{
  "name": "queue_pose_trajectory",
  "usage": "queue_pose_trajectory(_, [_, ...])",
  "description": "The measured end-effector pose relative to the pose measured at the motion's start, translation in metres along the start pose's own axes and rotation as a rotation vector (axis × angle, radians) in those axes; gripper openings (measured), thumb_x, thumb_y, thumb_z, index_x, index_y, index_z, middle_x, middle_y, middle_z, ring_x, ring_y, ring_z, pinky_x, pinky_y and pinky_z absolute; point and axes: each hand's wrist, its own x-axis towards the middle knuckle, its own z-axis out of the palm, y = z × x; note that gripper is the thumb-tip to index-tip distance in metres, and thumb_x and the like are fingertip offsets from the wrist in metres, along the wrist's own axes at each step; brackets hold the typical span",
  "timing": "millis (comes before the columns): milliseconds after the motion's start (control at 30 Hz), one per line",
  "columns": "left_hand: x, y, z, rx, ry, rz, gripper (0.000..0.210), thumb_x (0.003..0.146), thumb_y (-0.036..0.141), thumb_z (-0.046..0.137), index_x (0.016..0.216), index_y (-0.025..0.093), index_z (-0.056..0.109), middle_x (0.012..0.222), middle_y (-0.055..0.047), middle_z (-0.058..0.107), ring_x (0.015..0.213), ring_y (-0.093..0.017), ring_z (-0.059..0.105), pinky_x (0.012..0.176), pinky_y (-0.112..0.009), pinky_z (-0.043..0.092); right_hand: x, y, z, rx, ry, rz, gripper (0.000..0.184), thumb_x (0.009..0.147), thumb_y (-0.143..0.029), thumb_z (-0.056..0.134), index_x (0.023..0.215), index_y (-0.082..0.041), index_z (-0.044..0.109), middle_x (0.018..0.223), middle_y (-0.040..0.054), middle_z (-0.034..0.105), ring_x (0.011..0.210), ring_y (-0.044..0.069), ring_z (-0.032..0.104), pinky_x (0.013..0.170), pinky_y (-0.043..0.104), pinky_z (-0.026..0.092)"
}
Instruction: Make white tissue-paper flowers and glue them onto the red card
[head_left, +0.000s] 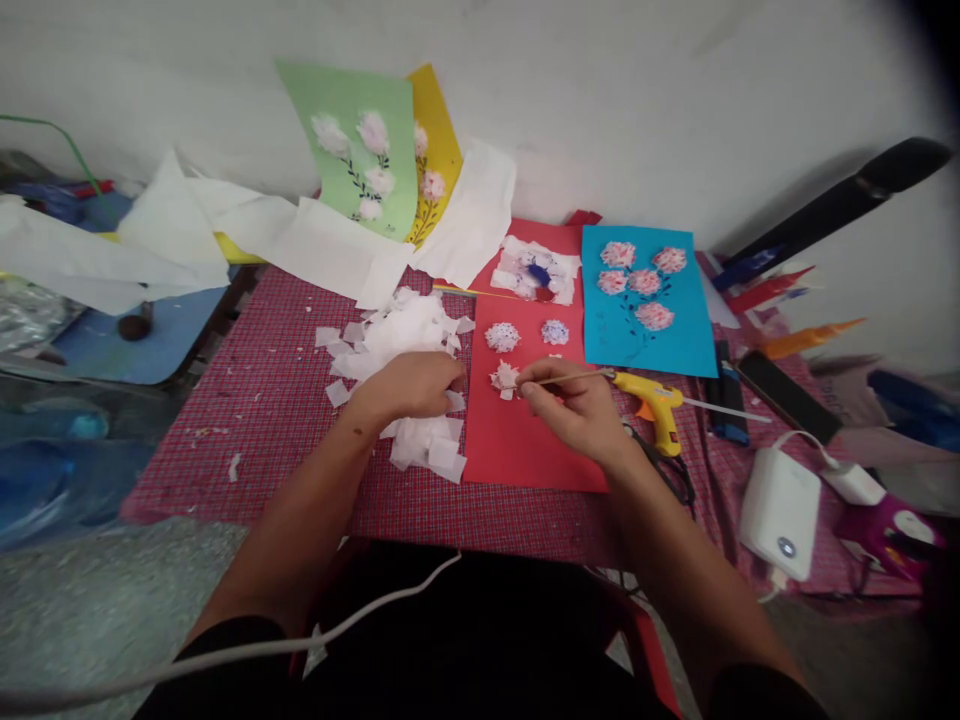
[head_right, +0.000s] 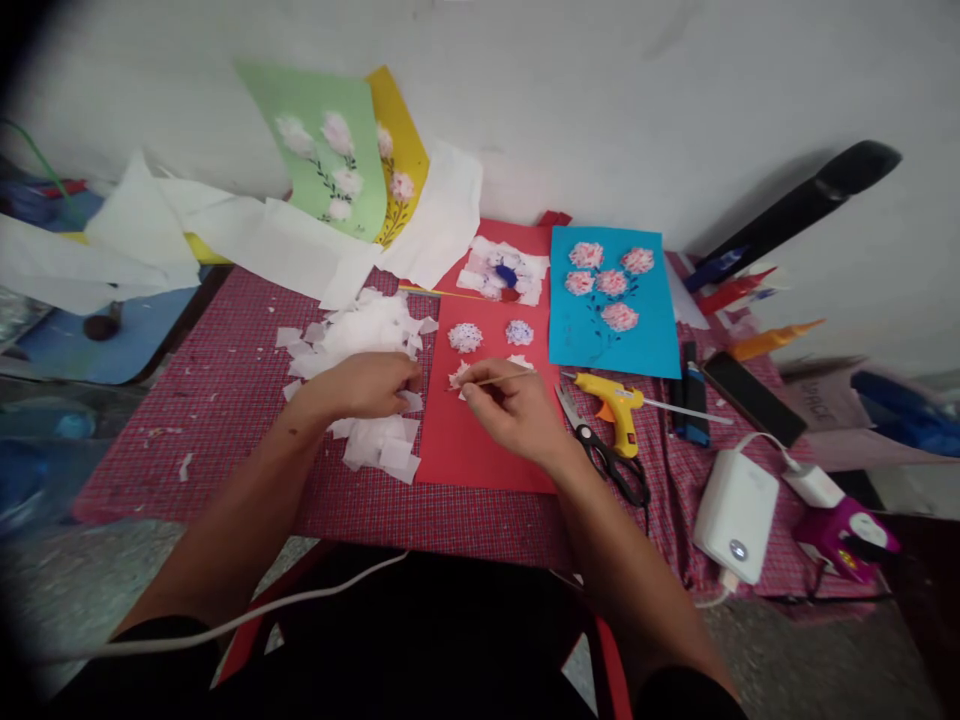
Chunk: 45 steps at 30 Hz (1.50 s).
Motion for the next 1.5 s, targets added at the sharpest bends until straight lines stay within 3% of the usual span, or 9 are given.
queue_pose_trajectory(267, [-0.002,-0.001,-0.007,-0.185,0.086,0.0,0.007,0.081,0.021,0.062,0.074,0.02,0.06,0.076,-0.003,0.064,0.068,-0.018,0.053,0.064,-0.032,0.033,-0.008,0.021,0.005,0.136,0.123,0.039,0.011,0.095,-0.029,0.067,0.093,-0.021,0.074,0.076,0.0005,0.07,0.062,0.014,0.06,0.056,0.027,0.046])
queue_pose_trajectory(500, [0.008,0.012,-0.006,-0.929,0.459,-0.053,0.013,0.086,0.026,0.067,0.096,0.02,0.061,0.075,0.003,0.061,0.063,-0.011,0.052,0.06,-0.025,0.039,-0.016,0.022,0.01,0.154,0.218,-0.044,0.009,0.1,-0.029,0.064,0.101,-0.024,0.072,0.084,0.0019,0.071,0.071,0.016,0.065,0.064,0.03,0.051])
queue_pose_trajectory(633, [0.019,0.02,0.006,-1.16,0.489,-0.07,0.027,0.081,0.026,0.073,0.105,0.019,0.063,0.078,0.002,0.065,0.065,-0.011,0.058,0.06,-0.023,0.041,-0.015,0.016,0.013,0.012,0.215,-0.127,0.01,0.101,-0.026,0.062,0.105,-0.025,0.072,0.092,0.0041,0.074,0.075,0.018,0.067,0.068,0.033,0.052])
queue_pose_trajectory(800, [0.023,0.024,0.012,-1.204,0.464,-0.039,0.032,0.082,0.024,0.073,0.113,0.017,0.066,0.088,-0.002,0.073,0.075,-0.013,0.066,0.067,-0.024,0.047,-0.01,0.013,0.014,-0.136,0.214,-0.197,0.012,0.099,-0.024,0.061,0.103,-0.025,0.073,0.09,0.0046,0.075,0.077,0.02,0.067,0.069,0.035,0.052])
queue_pose_trajectory(967, [0.02,0.023,0.01,-1.198,0.443,-0.009,0.036,0.081,0.015,0.066,0.117,0.017,0.069,0.093,-0.004,0.075,0.079,-0.015,0.07,0.07,-0.027,0.053,-0.01,0.019,0.015,-0.136,0.233,-0.163,0.012,0.098,-0.026,0.062,0.103,-0.024,0.073,0.092,0.0052,0.076,0.081,0.021,0.069,0.071,0.036,0.053])
queue_pose_trajectory(1233, [0.019,0.029,0.007,-1.244,0.417,0.05,0.035,0.087,0.019,0.068,0.122,0.016,0.067,0.104,-0.008,0.078,0.092,-0.017,0.074,0.083,-0.031,0.06,-0.008,0.028,0.021,0.349,0.344,0.127,0.017,0.095,-0.039,0.071,0.098,-0.022,0.072,0.084,0.0029,0.076,0.059,0.013,0.062,0.057,0.028,0.052])
queue_pose_trajectory(1333, [0.019,0.031,0.007,-1.258,0.414,0.04,0.032,0.088,0.021,0.069,0.12,0.015,0.068,0.106,-0.008,0.078,0.093,-0.016,0.075,0.085,-0.031,0.06,-0.006,0.028,0.02,0.394,0.353,0.162,0.021,0.092,-0.043,0.073,0.095,-0.022,0.072,0.082,0.0028,0.076,0.057,0.013,0.061,0.055,0.027,0.051])
queue_pose_trajectory(1500, [0.019,0.029,0.007,-1.073,0.441,0.013,0.022,0.088,0.02,0.067,0.108,0.016,0.076,0.099,-0.006,0.078,0.087,-0.015,0.073,0.08,-0.028,0.059,-0.006,0.026,0.02,0.403,0.347,0.161,0.023,0.09,-0.044,0.075,0.094,-0.022,0.073,0.081,0.003,0.076,0.057,0.012,0.062,0.055,0.027,0.051])
